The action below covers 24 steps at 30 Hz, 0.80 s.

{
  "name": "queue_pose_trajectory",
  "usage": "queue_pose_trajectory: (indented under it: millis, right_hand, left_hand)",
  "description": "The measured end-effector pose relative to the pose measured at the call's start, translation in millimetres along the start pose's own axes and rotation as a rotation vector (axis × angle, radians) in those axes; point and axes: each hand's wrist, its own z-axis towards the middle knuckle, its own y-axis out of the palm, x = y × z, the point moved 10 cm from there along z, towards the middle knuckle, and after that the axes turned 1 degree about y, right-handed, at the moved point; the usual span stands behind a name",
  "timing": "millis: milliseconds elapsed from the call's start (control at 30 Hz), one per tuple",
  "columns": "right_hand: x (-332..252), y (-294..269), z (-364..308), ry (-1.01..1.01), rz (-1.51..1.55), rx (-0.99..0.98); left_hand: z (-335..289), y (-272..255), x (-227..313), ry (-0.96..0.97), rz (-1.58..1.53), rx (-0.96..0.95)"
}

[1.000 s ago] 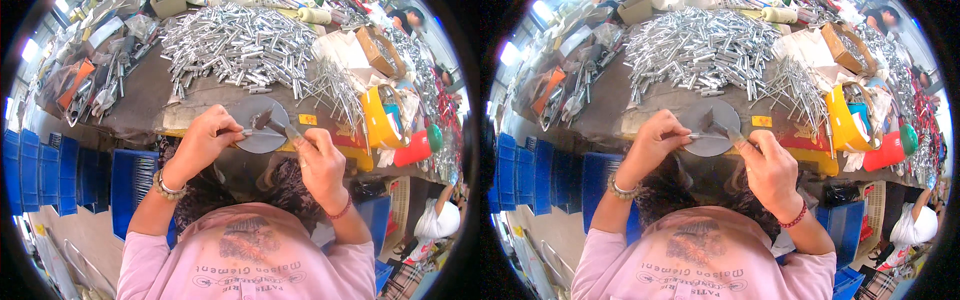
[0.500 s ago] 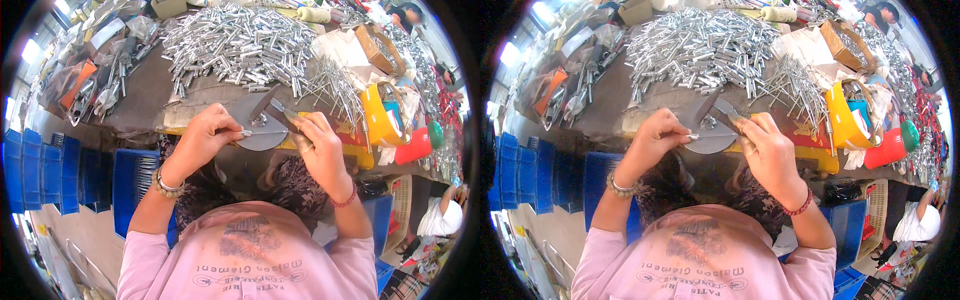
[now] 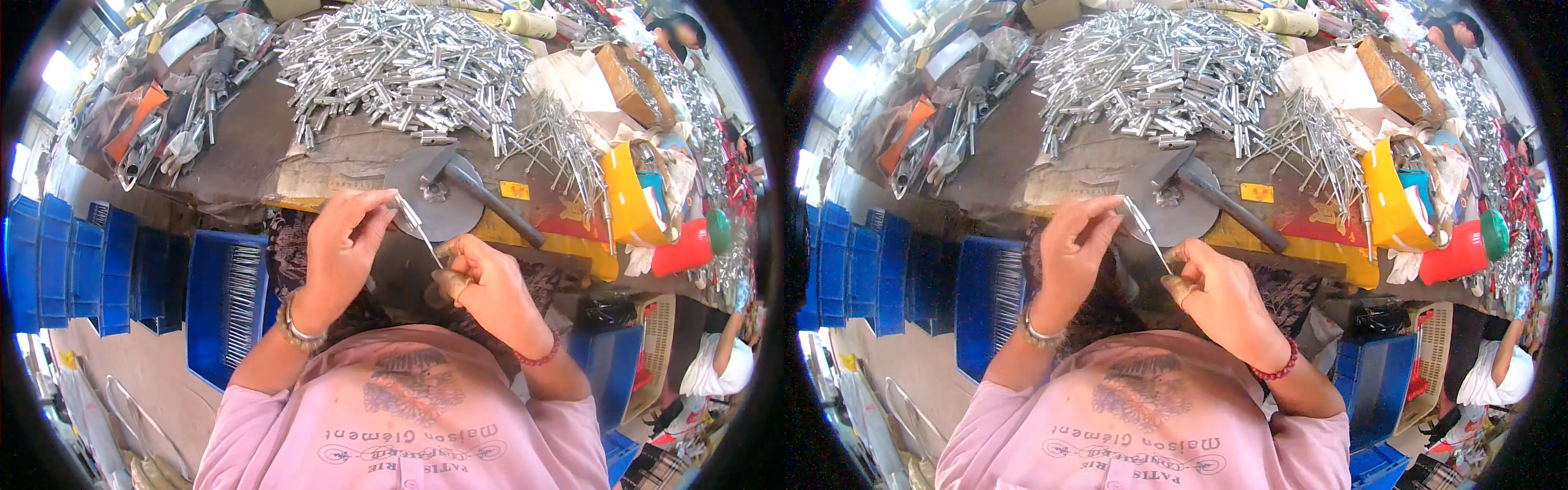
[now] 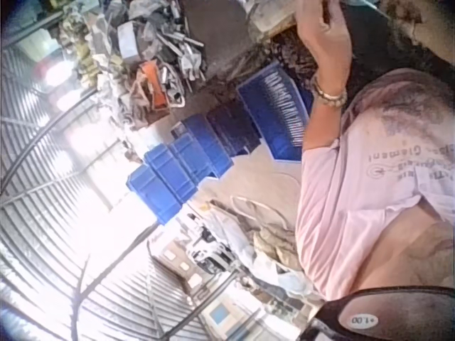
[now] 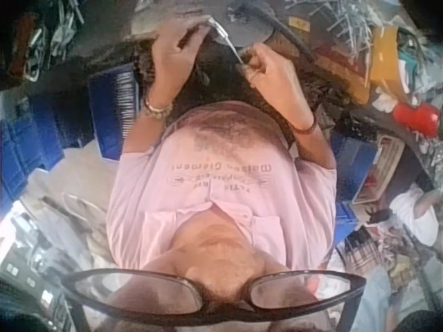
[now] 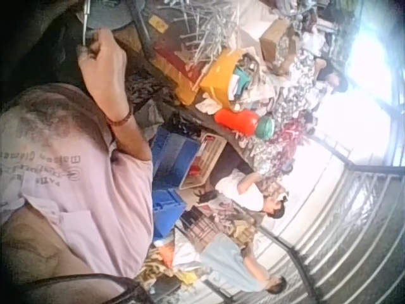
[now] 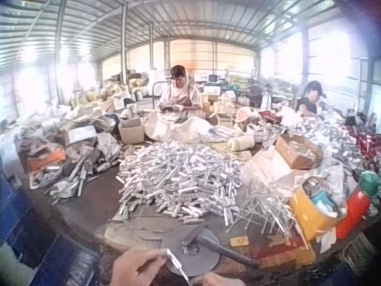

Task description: The person assembles metal components by inserting pins into metal sleeves over a round metal plate and places the assembled pieces into a blue crate.

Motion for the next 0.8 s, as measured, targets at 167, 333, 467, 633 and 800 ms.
queue_pose_trajectory:
  millis: [167,333,467,633,800]
  right_hand:
    - [17,29,-10,0.223,0.294,-0.094]
    - [17,51,-11,0.241,0.408,-0.144]
    - [6,72,-7,0.220,0.429,-0.197]
    - [-7,47,-1,0.020,0.288,-0.035]
    - [1,-17,22,-0.175,0.124,0.322]
  left_hand:
    - [-38,31,-33,-0.574,-0.501,-0.083]
    - [-46,36,-40,-0.641,-0.703,-0.053]
    - [-53,18,-46,-0.642,-0.788,0.030]
    - [-62,-31,-73,-0.502,-0.831,0.245]
    - [-130,-156,-154,-0.589,-0.217,0.516]
